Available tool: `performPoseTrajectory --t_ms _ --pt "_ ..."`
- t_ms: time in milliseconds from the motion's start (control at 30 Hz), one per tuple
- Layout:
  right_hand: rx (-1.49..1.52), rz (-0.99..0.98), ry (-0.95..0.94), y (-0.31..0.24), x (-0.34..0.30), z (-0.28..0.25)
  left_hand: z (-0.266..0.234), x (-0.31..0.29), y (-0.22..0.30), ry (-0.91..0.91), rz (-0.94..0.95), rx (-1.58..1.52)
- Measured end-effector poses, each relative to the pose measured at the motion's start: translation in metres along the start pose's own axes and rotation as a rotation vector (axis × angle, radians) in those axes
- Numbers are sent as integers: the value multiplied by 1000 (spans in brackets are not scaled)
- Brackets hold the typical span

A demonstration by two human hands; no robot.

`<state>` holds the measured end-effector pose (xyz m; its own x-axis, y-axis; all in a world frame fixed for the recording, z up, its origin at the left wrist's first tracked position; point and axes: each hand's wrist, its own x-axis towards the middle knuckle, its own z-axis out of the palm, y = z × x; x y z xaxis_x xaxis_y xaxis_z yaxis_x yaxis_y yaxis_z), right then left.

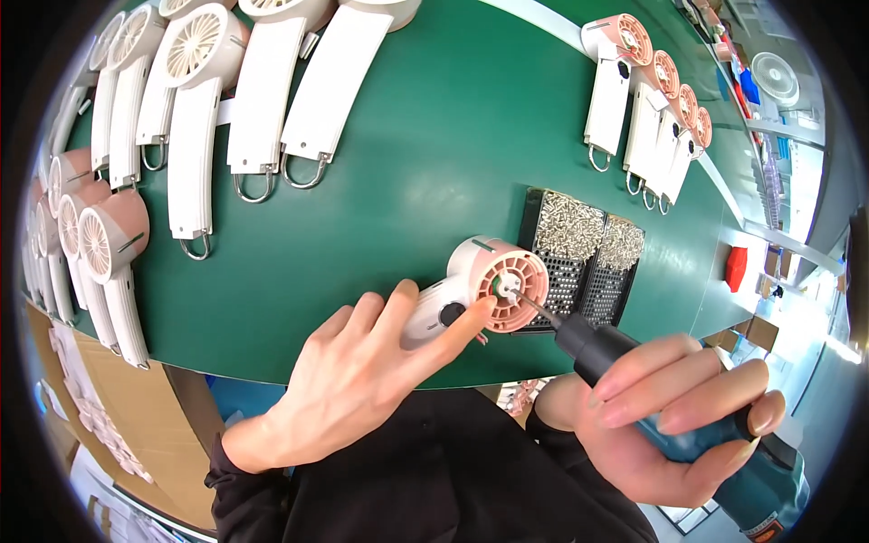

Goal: The person assembles portable handheld fans by securing internal components within the fan casing using an electric screwdriver and screws from a screw tray.

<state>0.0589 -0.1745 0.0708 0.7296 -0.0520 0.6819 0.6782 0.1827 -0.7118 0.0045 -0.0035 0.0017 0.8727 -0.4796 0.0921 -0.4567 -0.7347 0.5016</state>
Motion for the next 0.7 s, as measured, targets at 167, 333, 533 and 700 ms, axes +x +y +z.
performPoseTrajectory --t_ms 167,333,533,700 --pt "-22 31 2 7 1 12 0 -1 -1 -4 -15 -31" --pt "-53 124 -113 12 -2 13 -2 -1 -1 -25 -39 -77" --pt "-119 177 -174 30 -7 20 2 -4 -2 -11 -41 -81" --pt "-157 226 -190 28 -8 21 3 -5 -3 13 -15 -37"
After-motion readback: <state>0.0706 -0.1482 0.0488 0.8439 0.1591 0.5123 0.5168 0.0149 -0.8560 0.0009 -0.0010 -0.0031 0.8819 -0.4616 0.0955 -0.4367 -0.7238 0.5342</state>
